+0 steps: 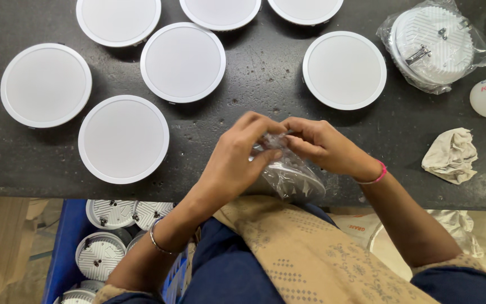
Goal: The person carries a blue crate of round LED panel lights to a workbench, wipes each light's face with a cloth, slides it into a clear plastic bag, and stacks the bagged lights on the bench. They repeatedly take lights from the crate, wipe, bag, and set them aside.
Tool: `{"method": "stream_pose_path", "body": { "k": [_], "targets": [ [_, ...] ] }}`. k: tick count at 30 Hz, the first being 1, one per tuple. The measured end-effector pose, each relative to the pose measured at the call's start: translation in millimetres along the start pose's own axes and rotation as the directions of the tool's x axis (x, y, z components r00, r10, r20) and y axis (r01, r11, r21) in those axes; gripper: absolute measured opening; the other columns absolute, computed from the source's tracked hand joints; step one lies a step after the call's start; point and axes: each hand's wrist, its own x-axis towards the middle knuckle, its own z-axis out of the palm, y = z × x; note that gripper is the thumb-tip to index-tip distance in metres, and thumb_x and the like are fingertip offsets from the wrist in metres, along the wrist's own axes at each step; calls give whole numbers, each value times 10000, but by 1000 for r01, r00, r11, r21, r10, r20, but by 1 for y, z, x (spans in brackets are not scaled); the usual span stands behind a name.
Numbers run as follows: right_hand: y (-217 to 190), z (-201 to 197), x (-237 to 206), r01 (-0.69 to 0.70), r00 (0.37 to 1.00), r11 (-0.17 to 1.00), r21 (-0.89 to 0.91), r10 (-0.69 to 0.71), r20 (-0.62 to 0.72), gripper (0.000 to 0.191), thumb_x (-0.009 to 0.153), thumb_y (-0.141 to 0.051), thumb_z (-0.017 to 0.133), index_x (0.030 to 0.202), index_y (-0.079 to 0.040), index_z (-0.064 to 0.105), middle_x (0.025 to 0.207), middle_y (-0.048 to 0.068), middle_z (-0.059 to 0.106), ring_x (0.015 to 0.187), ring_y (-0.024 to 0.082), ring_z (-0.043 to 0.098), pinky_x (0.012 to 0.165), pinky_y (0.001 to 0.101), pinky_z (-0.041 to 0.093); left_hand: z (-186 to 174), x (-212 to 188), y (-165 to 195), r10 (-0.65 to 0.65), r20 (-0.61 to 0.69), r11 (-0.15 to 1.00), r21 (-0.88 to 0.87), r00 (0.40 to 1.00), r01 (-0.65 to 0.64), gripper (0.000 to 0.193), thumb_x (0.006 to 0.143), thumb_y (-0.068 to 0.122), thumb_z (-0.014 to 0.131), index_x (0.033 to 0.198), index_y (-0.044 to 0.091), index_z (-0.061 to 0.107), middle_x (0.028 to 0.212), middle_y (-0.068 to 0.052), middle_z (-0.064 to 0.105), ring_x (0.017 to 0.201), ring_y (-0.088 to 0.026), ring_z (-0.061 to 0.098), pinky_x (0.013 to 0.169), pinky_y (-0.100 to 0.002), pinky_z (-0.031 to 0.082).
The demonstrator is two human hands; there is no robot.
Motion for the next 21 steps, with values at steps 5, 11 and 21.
{"method": "stream_pose_path", "body": {
  "k": [5, 11, 21],
  "targets": [
    [-11, 1, -2, 18, 1000, 1000, -7, -18, -8, 263, 1041, -236, 559, 1210, -49, 636, 834, -40, 636, 716, 16, 521, 611, 206, 447, -4, -1, 1, 145, 49, 969, 197, 988, -152, 60, 954, 10, 687, 1009, 32, 679, 1027, -72, 690, 878, -234, 720, 773, -339, 595],
    [-20, -8, -11, 47, 999, 988, -149, -49, -11, 266, 1045, -283, 588, 1182, -69, 667, 836, 21, 682, 744, 78, 596, 665, 254, 500, -13, -5, -5, 289, 314, 826, 395, 904, -402, 338, 804, -22, 628, 1132, 7, 703, 1160, -86, 712, 1085, -293, 633, 913, -408, 548],
    [19, -17, -61, 24, 929, 985, -173, -86, -360, 379, 885, -307, 797, 1134, -64, 647, 999, 68, 748, 902, 139, 703, 792, 297, 565, -1, 8, -6, 33, 162, 999, 36, 986, -39, 505, 962, 152, 628, 1406, 9, 432, 1446, -189, 588, 1383, -350, 529, 1118, -466, 407]
  ]
}}
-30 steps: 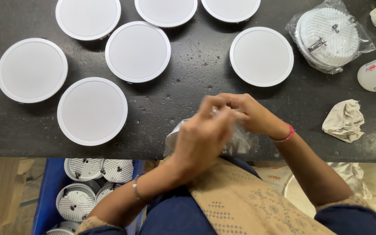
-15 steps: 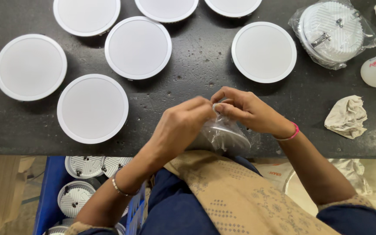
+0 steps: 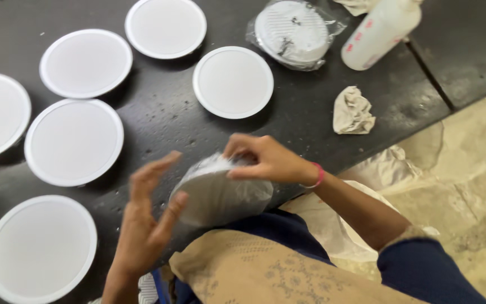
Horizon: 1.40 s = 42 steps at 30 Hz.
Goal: The person carries a blue crate of round LED panel lights to a workbench, wipes each light's face with a cloth, slides it into a clear plastic bag, and stacks the bagged lights on the bench. They repeatedly take lights from the crate, wipe, bag, and set them aside.
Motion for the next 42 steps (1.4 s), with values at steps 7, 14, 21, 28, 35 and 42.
{"method": "stream_pose_path", "body": {
  "k": [7, 14, 21, 28, 35, 42],
  "targets": [
    [85, -68, -89, -70, 652, 697, 713, 573, -496, 336, 929, -213, 701, 1195, -49, 575, 1062, 94, 689, 962, 178, 690, 835, 301, 582, 85, 74, -31, -231, -88, 945, -256, 969, 202, 538, 996, 221, 565, 1454, -6, 398, 1431, -224, 563, 1153, -263, 690, 943, -358, 595],
    [115, -76, -175, 244, 543, 559, 792, 598, -589, 461, 926, -141, 666, 1354, -5, 559, 1198, 109, 685, 1026, 205, 675, 834, 333, 597, 237, 253, -51, 470, 189, 721, 480, 862, -499, 953, 797, 68, 782, 1604, 183, 288, 1670, -134, 259, 1489, -436, 360, 1215, -561, 316],
    [130, -91, -167, 276, 545, 528, 803, 602, -583, 516, 900, -104, 672, 1363, 32, 489, 1249, 162, 633, 1091, 262, 668, 902, 405, 612, 320, 351, -98, 390, 453, 417, 689, 801, -593, 753, 916, 144, 668, 1576, 314, 348, 1628, -60, 295, 1411, -521, 321, 1052, -797, 254],
    [163, -124, -103, 258, 641, 473, 842, 569, -516, 537, 911, -52, 661, 1400, -30, 439, 1315, 132, 581, 1152, 241, 627, 976, 422, 581, 318, 387, -120, 442, 282, 442, 757, 851, -481, 759, 900, 23, 637, 1566, 335, 447, 1623, 2, 399, 1404, -464, 390, 1064, -754, 319],
    [215, -162, -35, 393, 616, 402, 827, 552, -561, 456, 908, 12, 663, 1288, -7, 410, 1309, 149, 566, 1200, 285, 614, 1004, 486, 573, 301, 435, -114, 368, 283, 525, 722, 886, -449, 836, 813, -9, 719, 1537, 327, 470, 1588, 6, 429, 1386, -474, 407, 1051, -745, 325],
    [274, -204, -37, 401, 489, 399, 824, 668, -562, 402, 904, 9, 681, 1188, 7, 398, 1210, 208, 574, 1097, 325, 639, 920, 523, 597, 305, 454, -124, 368, 327, 495, 724, 871, -480, 909, 787, -158, 601, 1548, 322, 478, 1598, -11, 442, 1381, -483, 411, 1037, -742, 326]
  ]
}}
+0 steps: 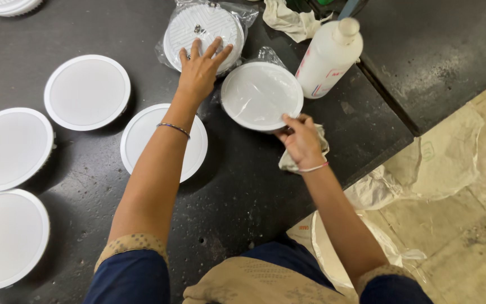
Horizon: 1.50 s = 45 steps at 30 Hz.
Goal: The person carries a blue crate of round LED panel lights to a workbench, wipes each light's face with a cloth, slides it into a clear plastic bag, and stacks the bagged lights on the bench. They repeatedly take lights from the crate, wipe, bag, and set them aside.
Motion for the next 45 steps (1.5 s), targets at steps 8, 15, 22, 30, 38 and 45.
{"method": "stream_pose_path", "body": {
  "k": [8, 15, 22, 30, 38, 45],
  "targets": [
    [-36, -15, 23, 30, 999, 976, -215, -25, 25, 366, 929, -39, 708, 1171, -22, 434, 1168, 136, 594, 1080, 238, 653, 946, 436, 612, 5, 3, 1, 1, -6, 1000, -18, 1000, -1, 914, 775, -158, 610, 1553, 302, 472, 1598, -35, 437, 1383, -499, 393, 1041, -749, 285],
    [-83, -59, -61, 469, 879, 586, -661, -382, 286, 404, 1014, -88, 665, 1386, 27, 554, 1352, 134, 643, 1234, 173, 634, 1031, 289, 516, -27, -18, 2, -12, -88, 992, -129, 996, 0, 933, 719, -18, 774, 1557, 189, 420, 1569, -132, 405, 1407, -442, 354, 1096, -700, 219],
    [-69, -84, -93, 397, 828, 45, -917, -448, 337, 369, 1054, -206, 679, 1352, 6, 625, 1457, 234, 577, 1321, 331, 586, 1047, 432, 520, -70, -180, -36, -615, -320, 783, -353, 721, 511, 687, 919, 57, 775, 1515, 52, 433, 1494, -190, 500, 1367, -399, 485, 1147, -497, 384],
    [0, -52, -63, 501, 570, -419, -757, -497, 654, 359, 991, -96, 657, 1311, 66, 662, 1433, 315, 559, 1312, 494, 548, 1102, 541, 455, -41, -310, -12, -890, 201, -30, -921, 409, 388, 478, 941, 132, 720, 1373, 8, 558, 1093, -125, 662, 884, -180, 668, 767, -332, 599],
    [37, 41, -115, 792, 575, 152, -592, -512, 638, 359, 985, 101, 516, 1295, 37, 685, 1280, 193, 721, 1178, 279, 699, 1045, 358, 537, -64, -343, 5, -833, 217, -106, -966, 510, 238, 497, 894, -27, 698, 1363, 4, 534, 1218, -103, 560, 824, -146, 691, 718, -310, 639],
    [146, 153, -156, 857, 446, -247, -452, -87, 891, 563, 1046, -174, 558, 1529, 75, 408, 1583, 253, 415, 1464, 437, 381, 1216, 515, 279, -76, -370, 6, -736, 294, -255, -955, 609, 152, 713, 901, 14, 712, 1555, 50, 428, 943, -81, 734, 802, -100, 698, 795, -277, 612]
  ]
}}
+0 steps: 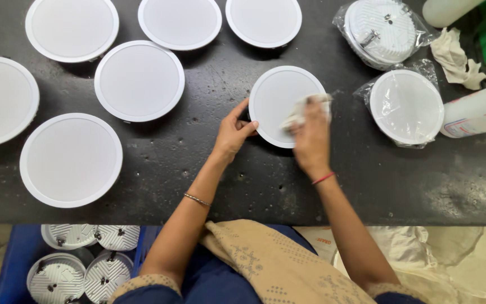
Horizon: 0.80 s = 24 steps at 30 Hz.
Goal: The person carries a blue crate of round LED panel lights to a workbench, wipes each light's face with a cloth, slides it into a clear plastic bag, and stacks the bagged lights on the bench. They repeatedly take lights from the crate, wipe, bag, and set them aside.
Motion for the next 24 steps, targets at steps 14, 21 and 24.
{"method": "stream_pose_path", "body": {
  "k": [14, 21, 24],
  "targets": [
    [19, 61, 81, 355, 869, 922, 155, -386, 310, 565, 1012, -147, 477, 1563, -38, 414, 1636, 159, 391, 1550, 353, 340, 1303, 468, 222, 2, 5, 0, 6, 16, 994, -106, 1000, -4, 706, 882, -28, 696, 1541, 32, 451, 988, -20, 723, 806, -81, 679, 746, -262, 594],
    [44, 22, 58, 21, 1000, 999, -35, -20, 18, 525, 1049, -36, 482, 1560, 51, 398, 1633, 227, 377, 1527, 412, 330, 1274, 481, 241, 3, 3, -4, -12, -20, 1000, -7, 1000, 12, 738, 873, -19, 690, 1558, 73, 433, 860, -71, 731, 747, -106, 687, 747, -265, 602],
    [9, 29, -16, 47, 999, 997, 58, -47, 1, 569, 954, 84, 454, 1518, 9, 479, 1573, 194, 485, 1465, 412, 443, 1242, 479, 320, 6, 6, -5, 12, -31, 1000, -5, 999, -12, 738, 858, -6, 689, 1550, 68, 442, 893, -92, 730, 753, -119, 688, 732, -276, 598]
  ]
}}
